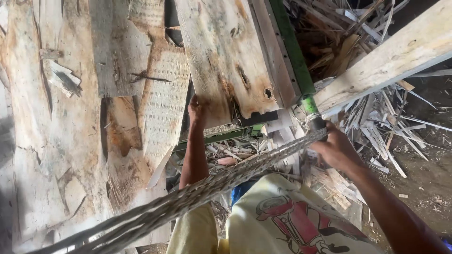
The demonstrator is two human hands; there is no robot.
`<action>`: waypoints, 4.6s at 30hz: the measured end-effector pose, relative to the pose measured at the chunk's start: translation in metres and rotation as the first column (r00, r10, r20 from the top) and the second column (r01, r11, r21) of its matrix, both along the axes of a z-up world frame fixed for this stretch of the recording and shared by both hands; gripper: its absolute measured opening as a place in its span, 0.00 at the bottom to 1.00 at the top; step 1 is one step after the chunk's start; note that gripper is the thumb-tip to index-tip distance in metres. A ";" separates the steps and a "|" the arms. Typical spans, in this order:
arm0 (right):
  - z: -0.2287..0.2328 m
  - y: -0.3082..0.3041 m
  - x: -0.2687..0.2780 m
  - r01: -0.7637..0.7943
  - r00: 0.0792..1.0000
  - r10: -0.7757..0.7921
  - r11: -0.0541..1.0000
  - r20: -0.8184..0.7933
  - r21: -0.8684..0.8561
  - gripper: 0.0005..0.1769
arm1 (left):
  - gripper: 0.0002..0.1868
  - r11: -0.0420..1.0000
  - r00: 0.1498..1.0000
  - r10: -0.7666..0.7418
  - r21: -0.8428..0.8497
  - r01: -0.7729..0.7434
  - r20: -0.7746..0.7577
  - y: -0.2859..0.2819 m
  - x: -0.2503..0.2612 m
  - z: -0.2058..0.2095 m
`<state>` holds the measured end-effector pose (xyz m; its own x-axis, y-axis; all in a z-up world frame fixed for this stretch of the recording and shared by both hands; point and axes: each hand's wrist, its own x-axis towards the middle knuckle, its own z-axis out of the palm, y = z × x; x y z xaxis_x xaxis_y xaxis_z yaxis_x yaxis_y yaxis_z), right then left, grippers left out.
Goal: Cutting and trimming wood veneers using a manual guillotine shear.
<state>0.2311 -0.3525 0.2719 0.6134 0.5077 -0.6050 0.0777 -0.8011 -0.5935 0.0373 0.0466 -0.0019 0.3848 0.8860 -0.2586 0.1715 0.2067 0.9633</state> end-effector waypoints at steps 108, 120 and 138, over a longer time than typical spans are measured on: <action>-0.251 0.060 -0.164 0.051 0.770 0.257 0.888 -0.584 0.457 0.39 | 0.38 0.954 0.957 0.289 0.069 -0.290 0.032 -0.169 -0.263 0.105; -0.235 0.049 -0.211 -0.585 0.772 0.549 0.421 0.319 0.693 0.22 | 0.35 0.859 0.896 0.422 0.376 -0.347 -0.137 -0.248 -0.305 0.199; 0.041 0.441 -0.643 -0.443 0.476 0.864 0.395 -0.162 0.805 0.35 | 0.55 0.381 0.396 0.832 0.119 -0.917 0.389 -0.118 -0.784 0.289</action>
<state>-0.4119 0.0884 0.3130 -0.3921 0.9192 -0.0361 -0.0588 -0.0642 -0.9962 -0.7463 -0.0718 0.2871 -0.6476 0.7617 0.0184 -0.1691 -0.1671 0.9713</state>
